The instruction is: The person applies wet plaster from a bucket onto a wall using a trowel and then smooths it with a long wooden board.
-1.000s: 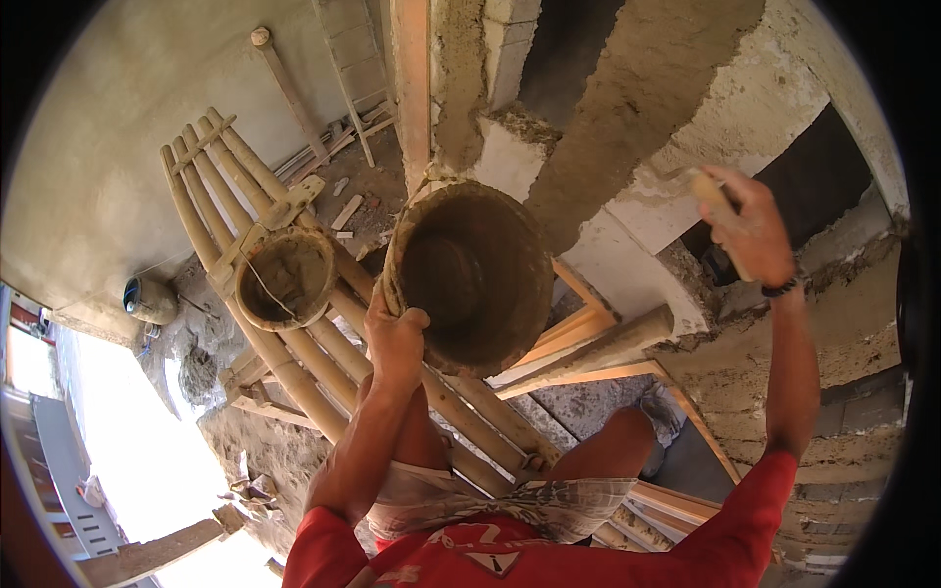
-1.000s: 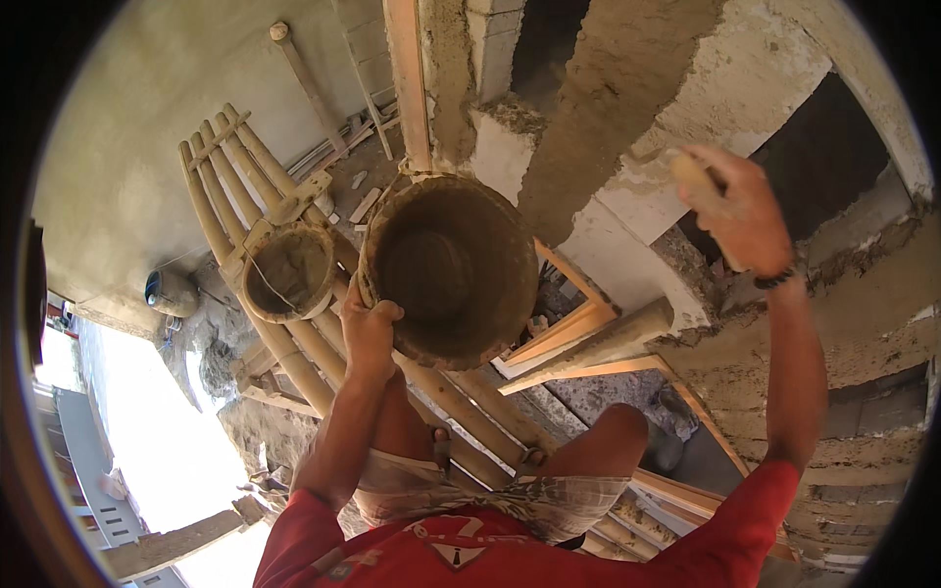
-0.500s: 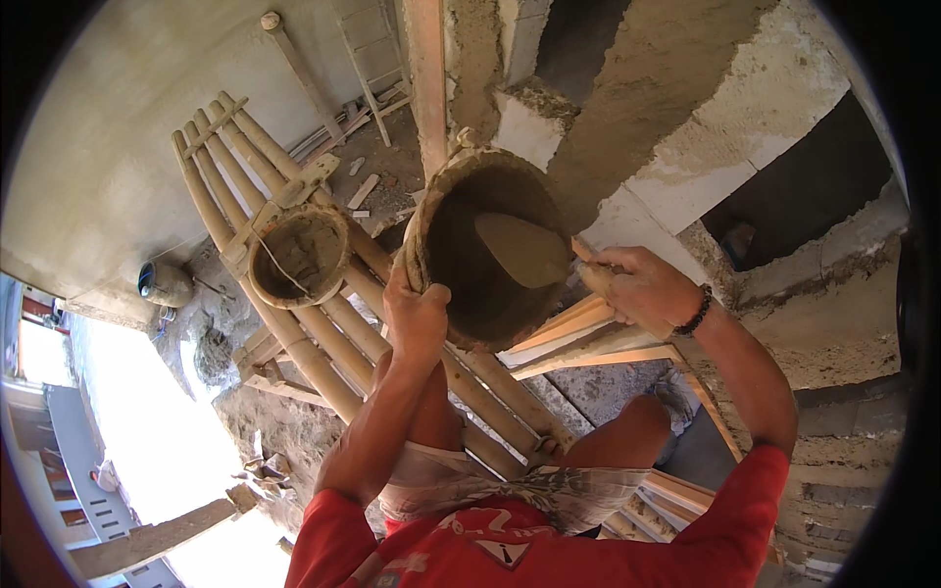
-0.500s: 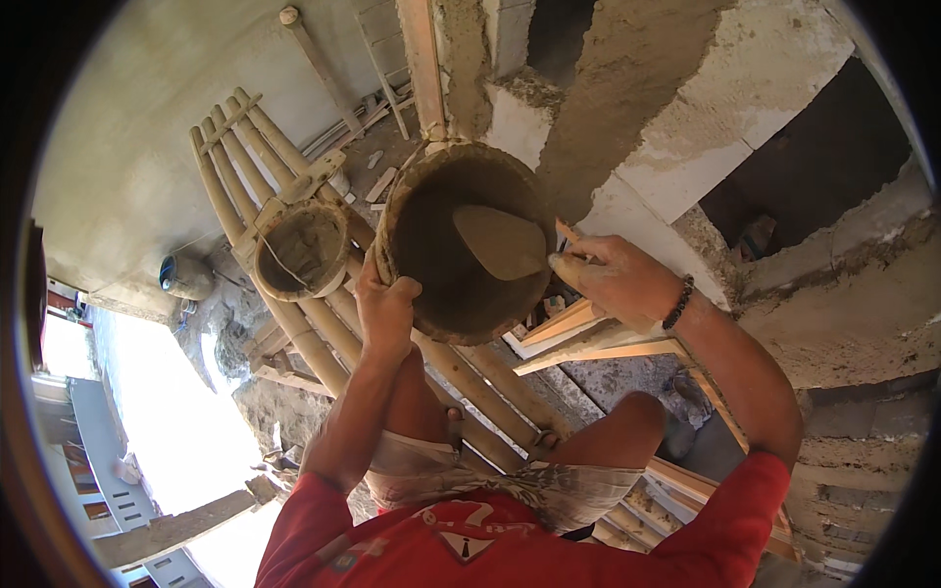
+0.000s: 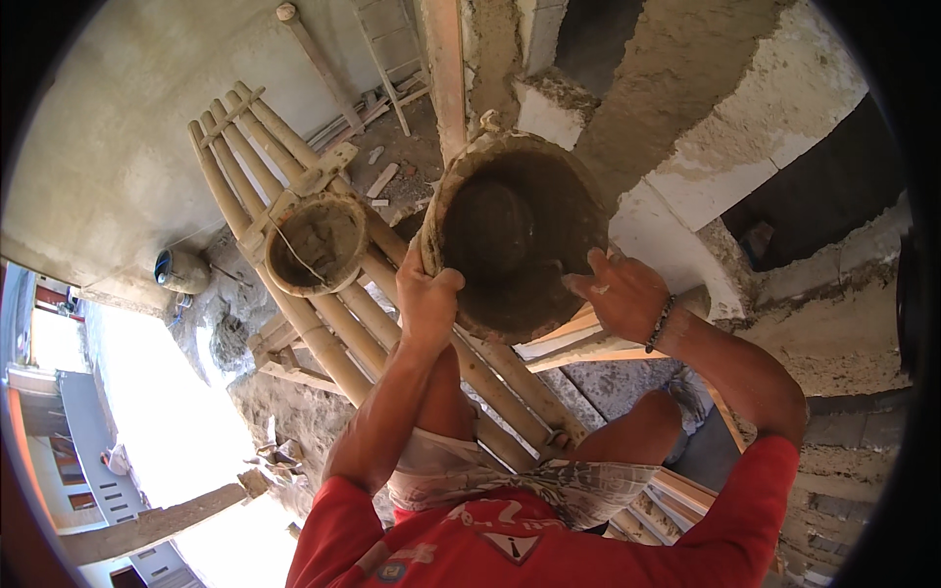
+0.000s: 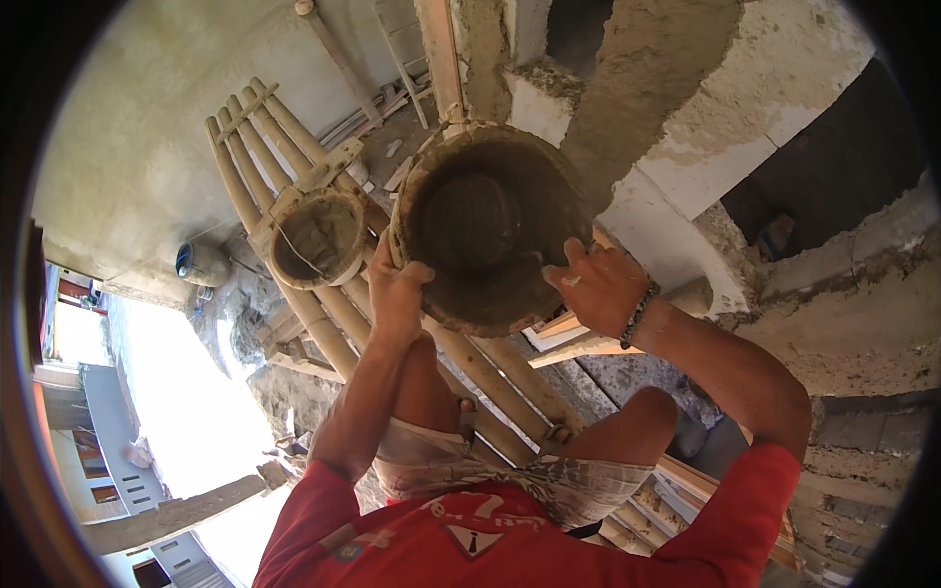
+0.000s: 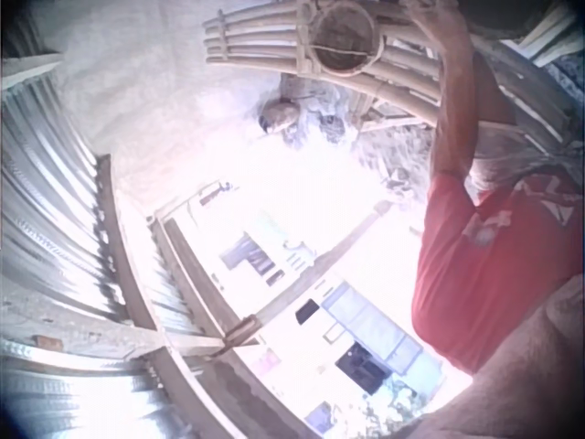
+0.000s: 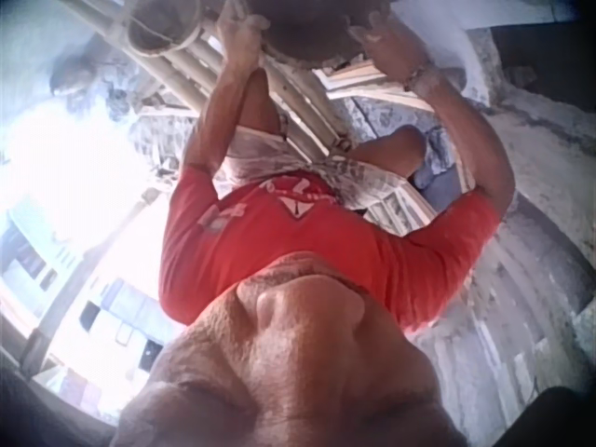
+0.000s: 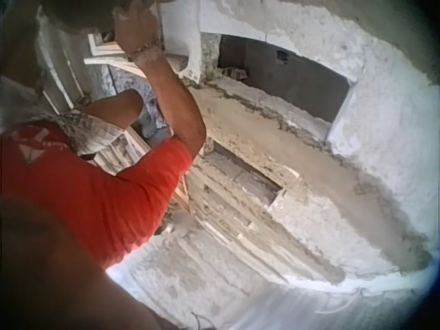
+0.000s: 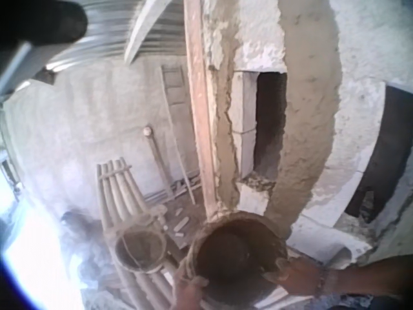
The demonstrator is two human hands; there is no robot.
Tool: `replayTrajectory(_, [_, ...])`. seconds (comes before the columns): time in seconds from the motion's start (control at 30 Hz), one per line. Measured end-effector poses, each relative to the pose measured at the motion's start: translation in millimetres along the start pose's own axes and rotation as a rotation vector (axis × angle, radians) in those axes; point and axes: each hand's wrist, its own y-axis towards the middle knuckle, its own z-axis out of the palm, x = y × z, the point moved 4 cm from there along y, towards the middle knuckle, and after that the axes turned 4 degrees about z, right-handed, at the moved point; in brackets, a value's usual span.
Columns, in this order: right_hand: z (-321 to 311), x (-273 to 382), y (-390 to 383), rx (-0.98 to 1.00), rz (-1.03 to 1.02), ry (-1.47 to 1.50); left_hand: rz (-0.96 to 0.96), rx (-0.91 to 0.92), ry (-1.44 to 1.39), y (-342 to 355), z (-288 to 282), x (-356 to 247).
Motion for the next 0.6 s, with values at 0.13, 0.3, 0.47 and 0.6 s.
replayTrajectory(0.13, [-4,-10,2,-0.247,0.070,-0.067,0.000,-0.005,0.112,-4,7,5])
replayTrajectory(0.3, [9,9,-3,-0.111,0.059,-0.104,0.063,-0.016,0.196,-6,12,0])
replayTrajectory(0.47, [5,5,-7,-0.103,0.068,-0.062,0.032,-0.044,0.261,-6,10,-1])
replayTrajectory(0.6, [1,2,1,-0.231,0.125,-0.180,-0.063,-0.020,0.314,-8,11,6])
